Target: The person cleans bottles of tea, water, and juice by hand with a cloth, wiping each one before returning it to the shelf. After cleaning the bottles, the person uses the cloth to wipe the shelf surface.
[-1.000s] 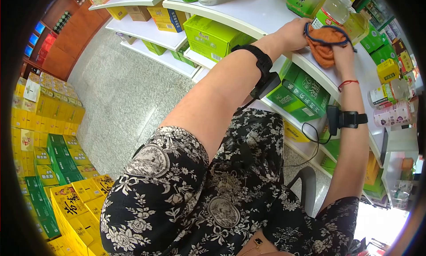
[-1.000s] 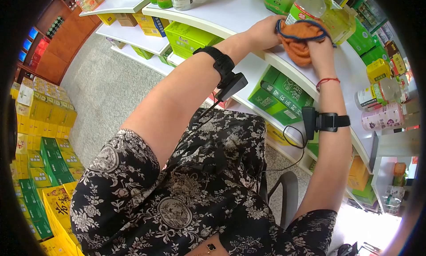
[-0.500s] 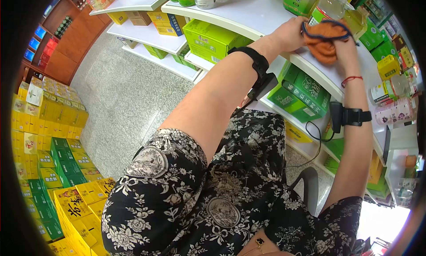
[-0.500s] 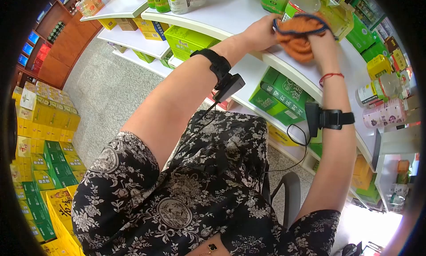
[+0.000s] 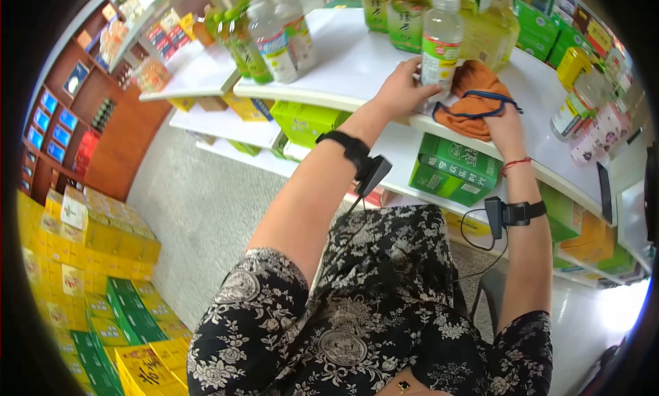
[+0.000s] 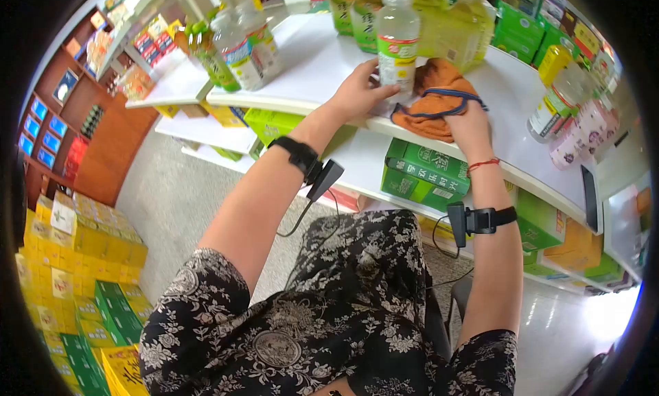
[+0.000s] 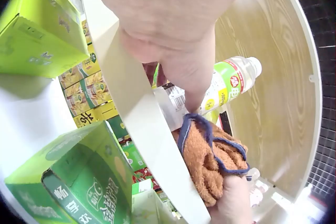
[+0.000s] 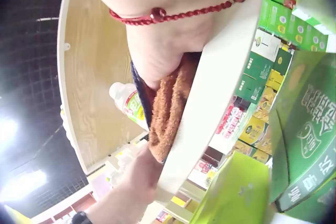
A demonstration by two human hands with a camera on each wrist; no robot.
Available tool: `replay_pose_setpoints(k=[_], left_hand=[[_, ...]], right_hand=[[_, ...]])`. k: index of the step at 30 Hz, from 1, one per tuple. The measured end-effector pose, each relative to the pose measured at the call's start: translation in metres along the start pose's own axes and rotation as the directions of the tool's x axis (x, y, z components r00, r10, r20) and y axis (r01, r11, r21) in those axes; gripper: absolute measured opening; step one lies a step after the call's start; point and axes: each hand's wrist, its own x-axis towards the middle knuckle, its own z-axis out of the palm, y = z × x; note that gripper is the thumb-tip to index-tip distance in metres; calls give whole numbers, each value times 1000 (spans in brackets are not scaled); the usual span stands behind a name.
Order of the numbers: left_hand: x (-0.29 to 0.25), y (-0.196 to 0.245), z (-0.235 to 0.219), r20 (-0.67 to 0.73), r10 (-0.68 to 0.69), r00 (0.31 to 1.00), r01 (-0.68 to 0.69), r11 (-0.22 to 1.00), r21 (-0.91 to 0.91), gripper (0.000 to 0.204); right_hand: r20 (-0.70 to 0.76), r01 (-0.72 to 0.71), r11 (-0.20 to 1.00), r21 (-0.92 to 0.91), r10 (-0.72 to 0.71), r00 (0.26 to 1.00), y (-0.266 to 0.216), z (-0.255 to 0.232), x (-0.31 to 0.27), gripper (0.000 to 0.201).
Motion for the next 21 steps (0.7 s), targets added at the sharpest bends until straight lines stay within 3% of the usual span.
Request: replay_pose_setpoints(k=[5, 7, 11, 13, 17, 19, 21], left_hand=[[0, -6, 6, -18, 46, 999, -46, 999, -6, 74], [2, -1, 2, -171, 79, 982, -75, 997, 31, 75], [27, 38, -15, -204, 117, 972, -113, 993, 31, 71], [32, 82, -22, -128, 67, 990, -68, 998, -3, 65], [55, 90, -27, -145, 80, 986, -66, 993, 99, 60], [64, 87, -31, -95, -18, 995, 25, 997, 78, 56], [67, 98, -27, -111, 1, 994, 9, 996, 84, 54]], right_hand=[[14, 24, 999, -31, -24, 1000, -12, -3, -7, 41], [-32, 58, 998, 35, -57, 998, -14, -3, -9, 44], [9, 81, 994, 69, -82, 997, -15, -6, -9, 45], [38, 104, 993, 58, -107, 994, -13, -4, -7, 44], [30, 135, 990, 45, -136, 990, -3, 7, -3, 41], [-13, 155, 987, 43, -155, 988, 0, 10, -3, 39], [6, 137, 988, 78, -138, 990, -1, 12, -2, 36]])
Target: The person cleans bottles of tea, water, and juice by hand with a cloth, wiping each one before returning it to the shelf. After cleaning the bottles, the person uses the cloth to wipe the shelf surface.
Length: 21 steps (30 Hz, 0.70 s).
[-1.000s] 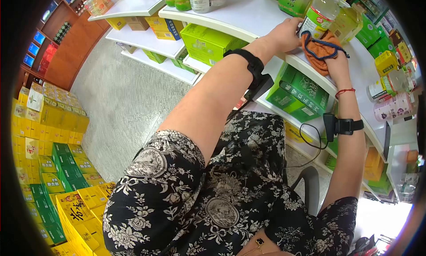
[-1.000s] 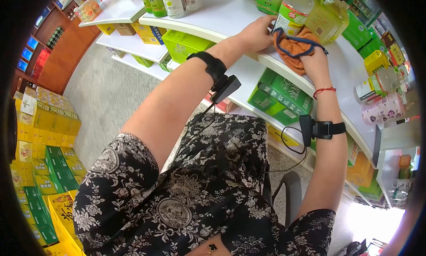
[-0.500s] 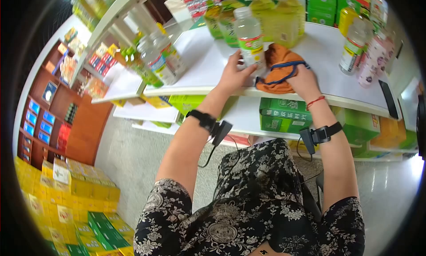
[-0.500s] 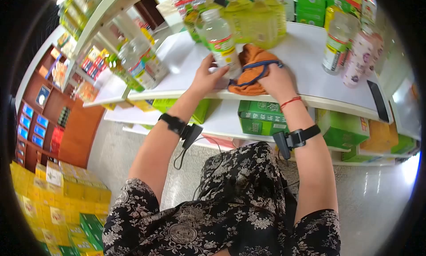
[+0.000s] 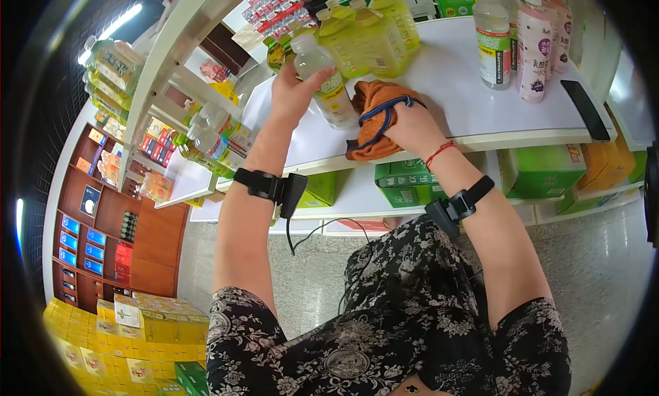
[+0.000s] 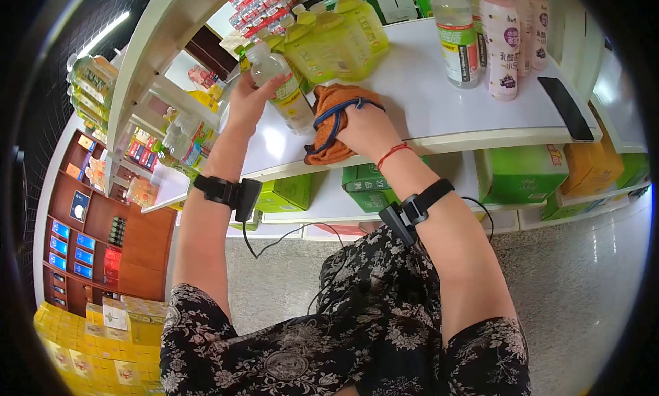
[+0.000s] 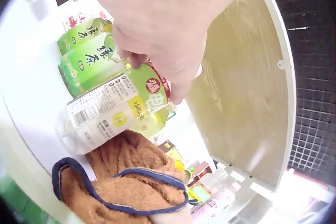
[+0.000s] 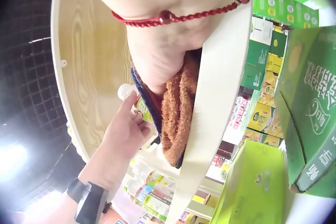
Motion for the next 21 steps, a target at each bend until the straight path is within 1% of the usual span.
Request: replay_pose_setpoints(k=[2, 3, 4, 5, 6, 8, 9, 10, 12, 13, 14, 15, 16, 18, 19, 20, 21], left_hand=[[11, 9, 3, 18, 117, 993, -117, 993, -32, 54], [14, 21, 7, 23, 116, 993, -116, 993, -30, 54], [18, 35, 9, 13, 165, 986, -163, 983, -87, 53], [21, 49, 11, -1, 210, 978, -208, 968, -140, 51], [24, 62, 14, -1, 205, 979, -204, 970, -135, 51], [32, 86, 23, 47, 254, 966, -251, 966, -53, 51], [36, 97, 31, 39, 246, 969, -246, 969, -3, 55], [37, 107, 42, 36, 244, 969, -244, 970, -1, 55], [34, 132, 69, 145, 329, 933, -300, 934, -195, 42], [32, 141, 79, 141, 328, 934, -299, 935, -193, 42], [30, 148, 86, 252, 250, 935, -211, 962, -172, 43], [28, 152, 96, 359, 168, 918, -124, 982, -143, 43], [32, 148, 110, 355, 167, 920, -124, 982, -142, 43], [45, 125, 142, 302, 221, 928, -206, 975, -80, 58], [47, 117, 154, 298, 221, 929, -207, 975, -79, 58], [45, 115, 162, 306, 267, 914, -241, 963, -122, 61], [45, 113, 168, 313, 313, 896, -274, 948, -165, 65]], right_hand=[[-22, 15, 999, 33, -14, 1000, -2, -1, 1, 35], [-16, 28, 999, 31, -28, 999, -7, -6, -1, 34], [-8, 44, 999, 30, -44, 999, -9, -9, -1, 34], [-50, 59, 998, 5, -59, 997, -7, -6, -1, 33], [-46, 60, 998, 11, -59, 997, -7, -6, -1, 33], [-16, 8, 999, 35, -8, 1000, -8, -7, -1, 31], [-13, 9, 999, 38, -9, 1000, -9, -8, -1, 31], [-25, 39, 999, 27, -38, 999, -9, -8, -2, 31], [-37, 72, 997, 17, -71, 997, -10, -12, -2, 30], [35, 40, 999, 4, -40, 999, -11, -16, -2, 31], [107, 9, 1000, -11, -8, 994, -12, -19, -2, 32], [109, 14, 1000, -11, -12, 994, -11, -19, -2, 32], [88, 13, 1000, -2, -13, 996, -10, -17, -2, 29], [68, 14, 1000, 8, -15, 998, -7, -13, -3, 26], [32, 48, 999, 22, -49, 998, -3, -11, -3, 24], [-4, 84, 996, 35, -83, 997, -1, -11, -3, 24], [-4, 87, 996, 35, -87, 996, 1, -11, -2, 24]])
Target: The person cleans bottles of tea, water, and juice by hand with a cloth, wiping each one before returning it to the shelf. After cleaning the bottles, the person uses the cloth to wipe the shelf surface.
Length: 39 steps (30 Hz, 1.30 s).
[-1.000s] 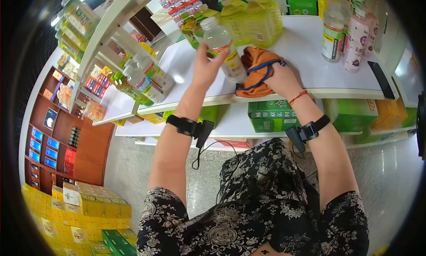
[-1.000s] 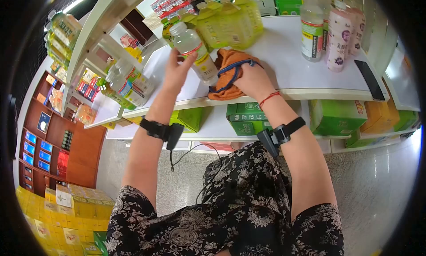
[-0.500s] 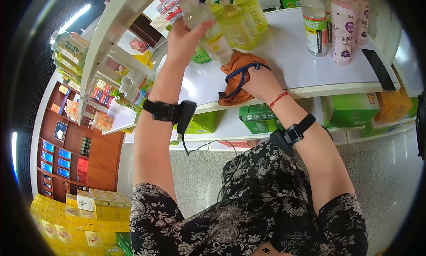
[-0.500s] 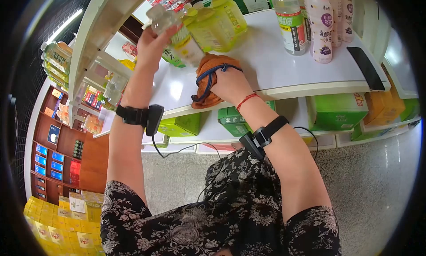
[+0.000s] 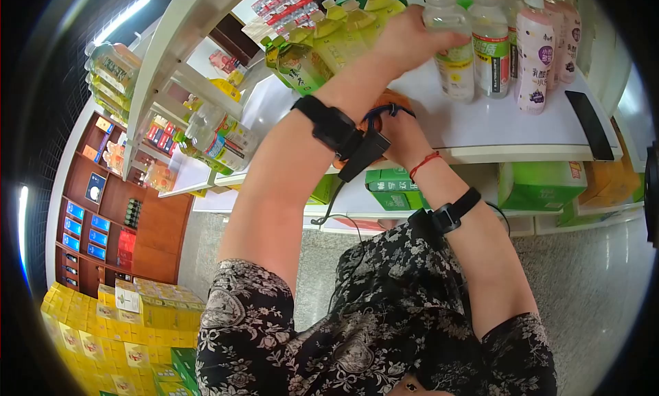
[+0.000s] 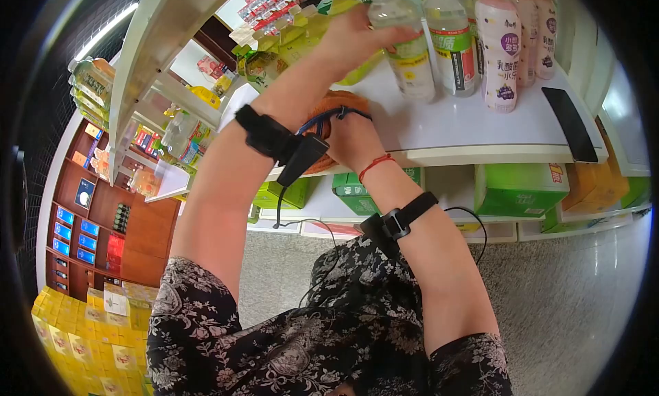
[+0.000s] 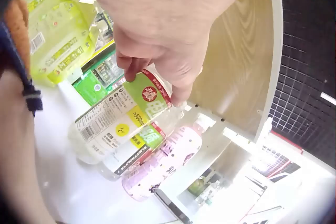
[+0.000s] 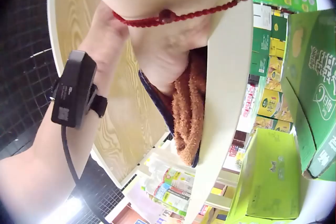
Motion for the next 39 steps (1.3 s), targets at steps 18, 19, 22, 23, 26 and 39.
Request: replay_pose_setpoints(k=[18, 19, 22, 23, 26, 39], left_hand=[[-31, 1, 3, -29, -35, 999, 36, 998, 58, 87], [-37, 1, -1, -48, 19, 999, -16, 997, 77, 89], [-64, -9, -45, -160, 14, 987, 10, 989, 150, 78], [-75, -15, -65, -213, 13, 977, 25, 985, 173, 70], [-117, -49, -141, -488, 45, 871, 115, 949, 292, 47], [-301, -168, -307, -868, -274, 415, 579, 815, 19, 74]], right_hand=[[-322, 363, 866, 343, -254, 912, 15, 23, 10, 26], [-83, 54, 914, 403, -22, 996, 20, 22, 9, 27], [101, -192, 942, 277, 170, 980, 13, 17, 6, 30], [38, -129, 976, 173, 124, 992, 8, 11, 6, 31], [92, -164, 975, 149, 151, 984, -13, -5, 4, 38], [58, -270, 963, -9, 270, 961, 2, 1, 7, 47]])
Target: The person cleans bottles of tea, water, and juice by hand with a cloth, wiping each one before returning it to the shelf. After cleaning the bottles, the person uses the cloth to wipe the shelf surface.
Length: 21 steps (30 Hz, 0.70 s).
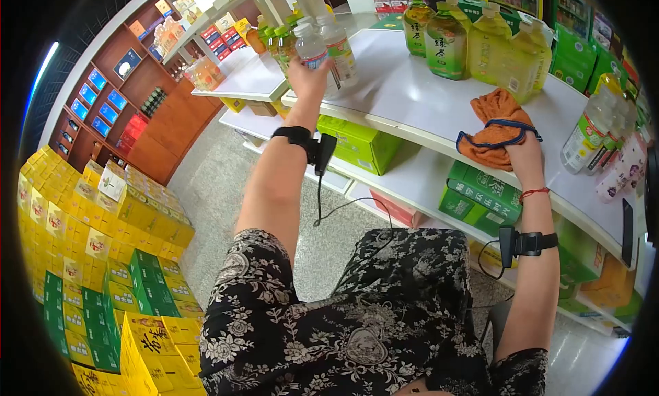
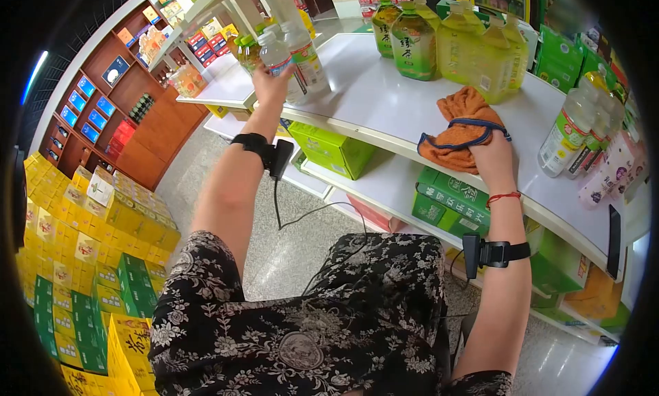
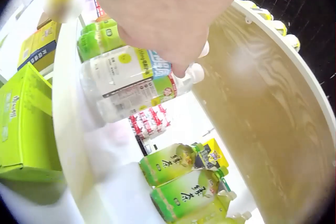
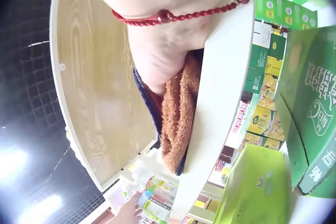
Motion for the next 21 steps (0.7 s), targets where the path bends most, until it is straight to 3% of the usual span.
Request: replay_pose_setpoints(k=[1, 2, 4, 7, 10, 13, 17, 19, 21], left_hand=[[-6, -4, 8, -123, 46, 991, -36, 996, 84, 71], [-9, -10, 16, -118, 43, 992, -33, 996, 82, 71], [-11, -23, 29, -361, 237, 902, -124, 943, 307, 65], [-11, -32, 40, -418, 165, 893, -51, 961, 270, 61], [-8, -33, 33, -318, 91, 944, -24, 978, 209, 53], [-10, -28, 31, -318, 50, 947, 0, 988, 153, 47], [-18, -33, 40, -209, 74, 975, -63, 996, 59, 55], [-38, -11, 51, -67, 202, 977, -204, 979, -17, 60], [-62, 9, 72, -48, 344, 938, -347, 936, -62, 63]], right_hand=[[8, 3, 1000, 31, -4, 1000, 4, 2, 2, 46], [8, -1, 1000, 26, 1, 1000, 11, 4, 5, 46], [2, 15, 998, 53, -15, 1000, 21, 8, 9, 45], [-14, -6, 999, 41, 7, 1000, 2, 3, 0, 43], [-28, -4, 999, 43, 5, 1000, 1, 2, -1, 42], [-19, -6, 999, 49, 7, 1000, 3, 2, 1, 42], [-45, 43, 999, 24, -41, 998, 3, 3, 2, 41], [-27, 25, 999, 41, -24, 999, 8, 3, 6, 41], [-17, 3, 996, 88, -2, 1000, 11, 4, 6, 41]])
